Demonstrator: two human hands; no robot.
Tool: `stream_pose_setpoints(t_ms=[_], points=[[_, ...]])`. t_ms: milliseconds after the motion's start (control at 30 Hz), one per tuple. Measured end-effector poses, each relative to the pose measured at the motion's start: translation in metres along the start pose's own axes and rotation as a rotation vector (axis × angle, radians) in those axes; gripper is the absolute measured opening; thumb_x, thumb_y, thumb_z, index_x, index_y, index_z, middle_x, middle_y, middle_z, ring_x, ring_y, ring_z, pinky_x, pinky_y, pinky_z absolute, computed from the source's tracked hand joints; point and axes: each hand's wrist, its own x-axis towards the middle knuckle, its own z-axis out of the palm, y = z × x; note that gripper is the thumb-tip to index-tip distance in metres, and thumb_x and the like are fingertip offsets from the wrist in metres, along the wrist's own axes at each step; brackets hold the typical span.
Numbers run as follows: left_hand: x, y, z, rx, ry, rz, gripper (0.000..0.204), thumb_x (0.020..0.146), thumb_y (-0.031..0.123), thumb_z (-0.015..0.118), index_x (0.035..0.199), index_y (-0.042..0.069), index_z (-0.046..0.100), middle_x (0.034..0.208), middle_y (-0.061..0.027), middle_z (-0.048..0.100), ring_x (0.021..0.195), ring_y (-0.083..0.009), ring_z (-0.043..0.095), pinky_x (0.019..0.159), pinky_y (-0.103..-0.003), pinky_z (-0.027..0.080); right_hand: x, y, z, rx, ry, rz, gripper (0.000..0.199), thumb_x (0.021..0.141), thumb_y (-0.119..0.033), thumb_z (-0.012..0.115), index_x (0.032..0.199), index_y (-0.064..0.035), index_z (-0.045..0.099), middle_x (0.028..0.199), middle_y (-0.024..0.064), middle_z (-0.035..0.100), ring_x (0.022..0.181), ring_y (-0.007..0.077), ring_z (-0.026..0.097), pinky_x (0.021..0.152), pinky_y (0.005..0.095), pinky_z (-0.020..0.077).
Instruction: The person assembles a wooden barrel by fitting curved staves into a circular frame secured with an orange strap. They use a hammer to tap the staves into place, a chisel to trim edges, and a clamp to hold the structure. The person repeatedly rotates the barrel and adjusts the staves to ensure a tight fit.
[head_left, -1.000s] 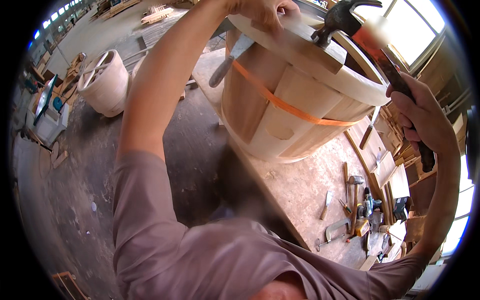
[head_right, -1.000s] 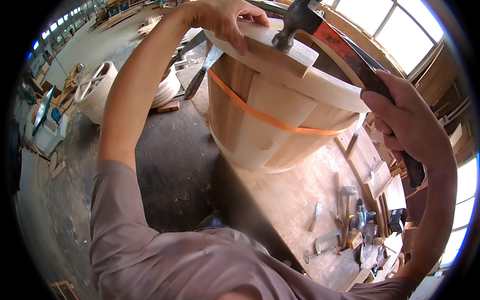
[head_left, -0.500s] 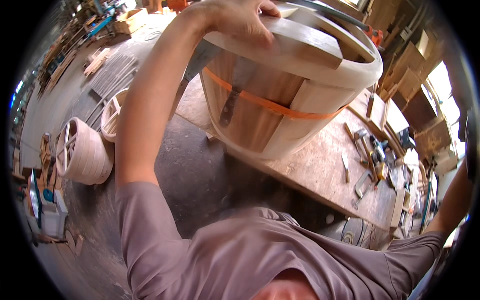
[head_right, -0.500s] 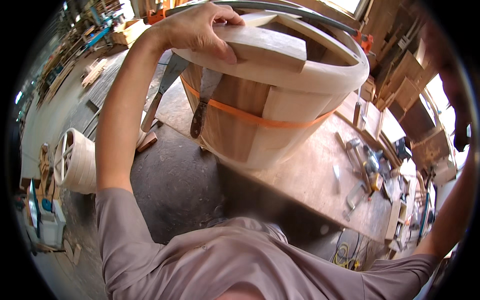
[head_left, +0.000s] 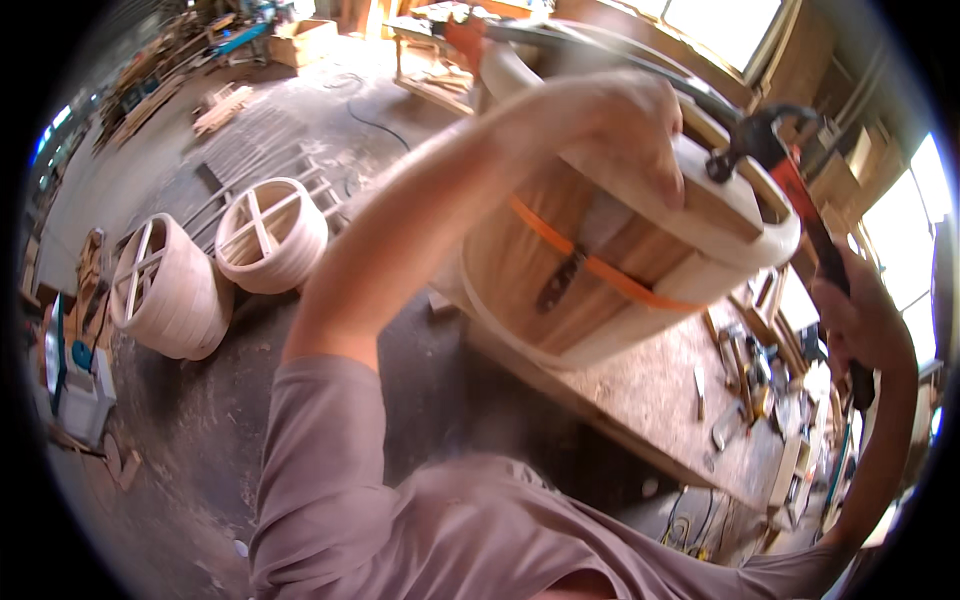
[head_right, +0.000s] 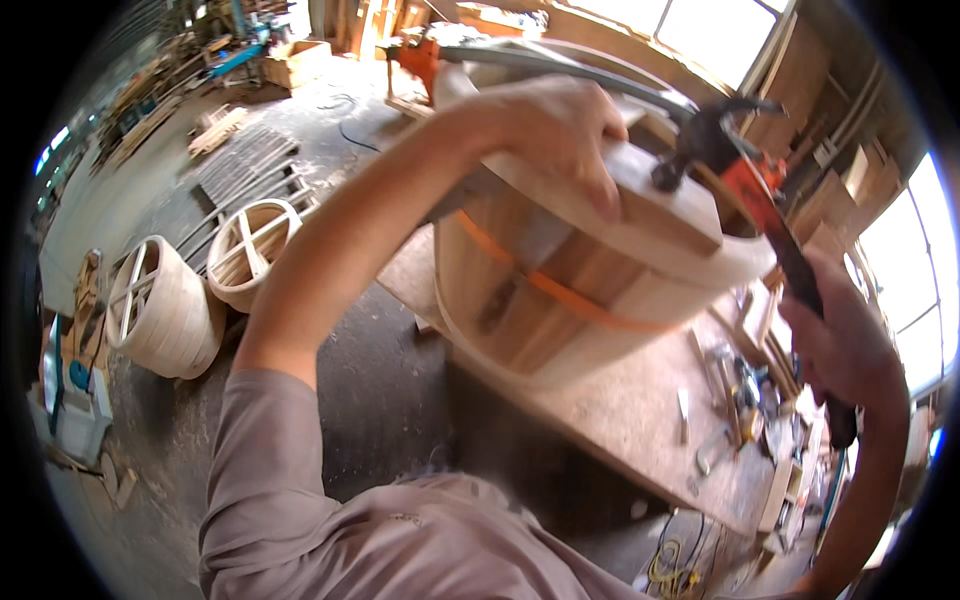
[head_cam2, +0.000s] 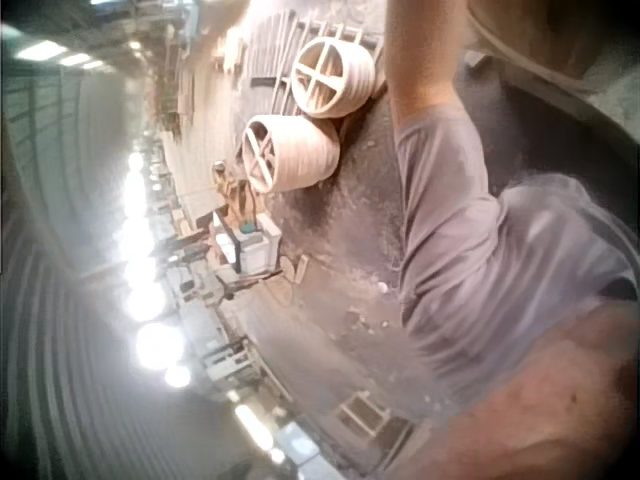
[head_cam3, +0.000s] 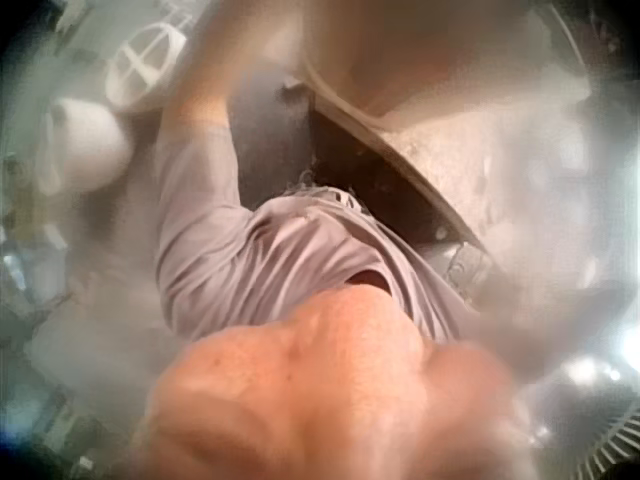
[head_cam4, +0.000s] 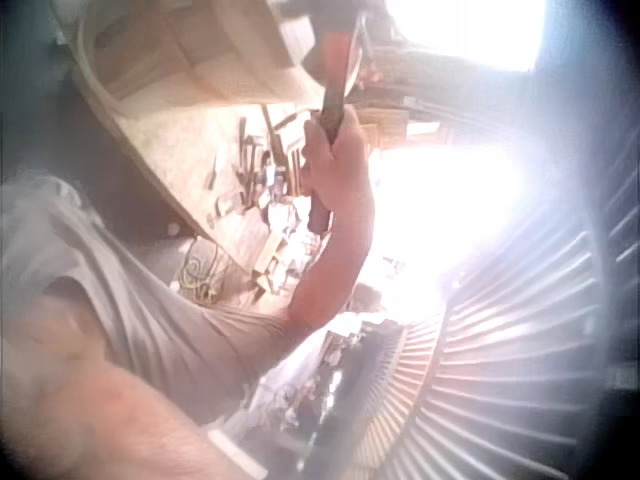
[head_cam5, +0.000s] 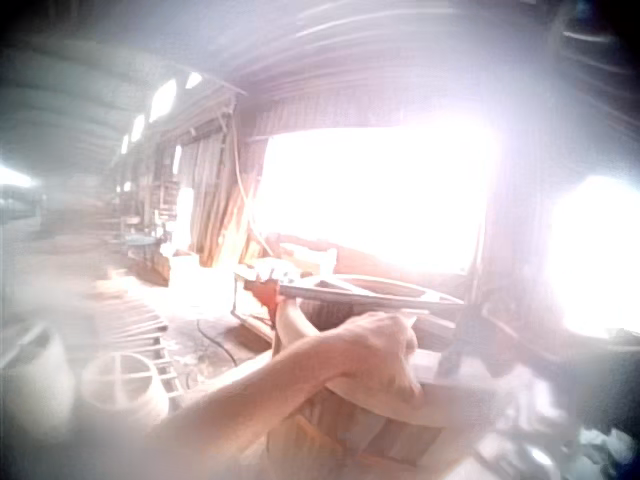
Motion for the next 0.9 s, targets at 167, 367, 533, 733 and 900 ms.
stream_pose_setpoints(t_ms=[167, 367, 533, 733, 900], points=[[0.004, -0.035, -0.005, -0.023, -0.033, 0.016, 0.086, 0.053, 0.045, 0.094, 0.119, -0.004, 0.073, 0.114, -0.0160, 0.074, 0.104, -0.0267, 0.071, 0.095, -0.034, 0.054, -0.005, 0.018, -0.010, 0.207, 0.093, -0.065, 0.031, 0.095, -0.009, 0.059, 0.124, -0.0042, 0.053, 0.067, -0.0014, 0.050, 0.043, 0.0058, 0.047, 0.038, 0.0232, 0.0359], [-0.011, -0.084, -0.029, -0.041, 0.026, 0.117, 0.084, 0.055, 0.044, 0.097, 0.119, -0.004, 0.074, 0.115, -0.0157, 0.074, 0.104, -0.0274, 0.070, 0.093, -0.035, 0.055, 0.002, -0.030, -0.035, 0.360, 0.607, -0.171, 0.042, 0.104, -0.037, 0.058, 0.128, -0.0019, 0.054, 0.057, -0.0028, 0.046, 0.034, 0.0059, 0.037, 0.031, 0.0230, 0.0332], [-0.003, -0.104, -0.035, -0.047, -0.080, 0.141, 0.078, 0.057, 0.039, 0.097, 0.119, -0.001, 0.074, 0.112, -0.0150, 0.076, 0.099, -0.0245, 0.072, 0.090, -0.033, 0.055, 0.006, -0.070, 0.028, -0.003, 0.224, 0.013, 0.036, 0.102, -0.012, 0.059, 0.134, -0.0024, 0.049, 0.070, -0.0010, 0.050, 0.048, 0.0068, 0.047, 0.043, 0.0247, 0.0420], [-0.020, -0.110, -0.090, -0.077, -0.323, 0.209, 0.050, 0.064, 0.040, 0.087, 0.099, 0.006, 0.080, 0.090, -0.0093, 0.076, 0.085, -0.0219, 0.071, 0.073, -0.037, 0.055, -0.020, -0.108, 0.028, 0.103, 0.050, 0.142, 0.028, 0.102, -0.013, 0.060, 0.127, -0.0051, 0.052, 0.068, -0.0036, 0.045, 0.047, 0.0029, 0.039, 0.039, 0.0213, 0.0326], [-0.049, -0.095, -0.111, 0.096, -0.287, 0.007, 0.042, 0.069, 0.034, 0.081, 0.105, 0.015, 0.082, 0.091, -0.0088, 0.077, 0.081, -0.0223, 0.073, 0.059, -0.042, 0.061, -0.024, -0.120, 0.029, 0.033, 0.271, 0.270, 0.041, 0.106, -0.024, 0.059, 0.140, -0.0051, 0.050, 0.069, -0.0022, 0.047, 0.044, 0.0036, 0.039, 0.037, 0.0208, 0.0327]])
